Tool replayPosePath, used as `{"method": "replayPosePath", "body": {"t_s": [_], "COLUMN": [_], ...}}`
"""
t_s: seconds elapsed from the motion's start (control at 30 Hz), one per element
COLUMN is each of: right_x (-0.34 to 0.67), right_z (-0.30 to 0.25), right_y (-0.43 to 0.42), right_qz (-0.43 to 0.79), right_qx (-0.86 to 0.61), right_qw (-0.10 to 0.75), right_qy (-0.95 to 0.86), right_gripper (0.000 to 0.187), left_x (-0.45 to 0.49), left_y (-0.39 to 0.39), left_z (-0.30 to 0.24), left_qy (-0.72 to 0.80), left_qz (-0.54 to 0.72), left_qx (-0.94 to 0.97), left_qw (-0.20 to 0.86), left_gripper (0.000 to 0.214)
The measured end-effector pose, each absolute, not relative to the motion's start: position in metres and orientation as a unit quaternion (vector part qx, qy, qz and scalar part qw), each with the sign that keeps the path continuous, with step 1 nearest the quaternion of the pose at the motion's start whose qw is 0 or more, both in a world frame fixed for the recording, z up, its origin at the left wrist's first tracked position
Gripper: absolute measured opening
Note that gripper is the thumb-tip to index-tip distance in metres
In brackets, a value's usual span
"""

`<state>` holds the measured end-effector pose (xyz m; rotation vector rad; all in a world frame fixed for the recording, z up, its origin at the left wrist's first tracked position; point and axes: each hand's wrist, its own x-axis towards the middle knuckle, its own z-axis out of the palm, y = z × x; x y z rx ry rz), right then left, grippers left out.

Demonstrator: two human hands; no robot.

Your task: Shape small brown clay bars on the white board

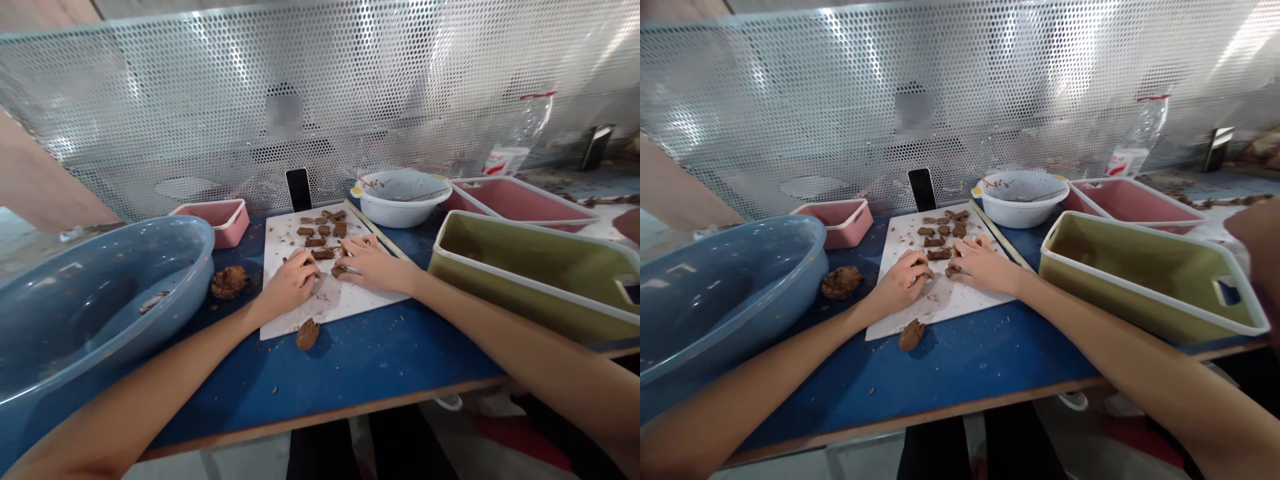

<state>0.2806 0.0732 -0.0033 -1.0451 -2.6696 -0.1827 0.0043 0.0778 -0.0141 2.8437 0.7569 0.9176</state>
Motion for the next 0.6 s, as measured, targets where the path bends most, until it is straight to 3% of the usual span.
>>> {"method": "replayPosePath", "body": {"t_s": [0.23,0.6], "right_x": [0.293,0.286], "right_z": [-0.002,-0.004], "right_y": [0.076,0.077], "right_qz": [-0.072,-0.050], "right_qx": [-0.378,-0.359], "right_qw": [0.146,0.146], "right_qy": [-0.911,-0.921], "right_gripper": [0.049,0.034], "left_x": [0.003,0.004], "left_y": [0.079,0.078], "left_z": [-0.016,-0.015], "left_qy": [0.246,0.247], "left_qz": [0.296,0.296], "left_qx": [0.922,0.922], "left_qw": [0.029,0.024], "left_gripper": [0.028,0.027]}}
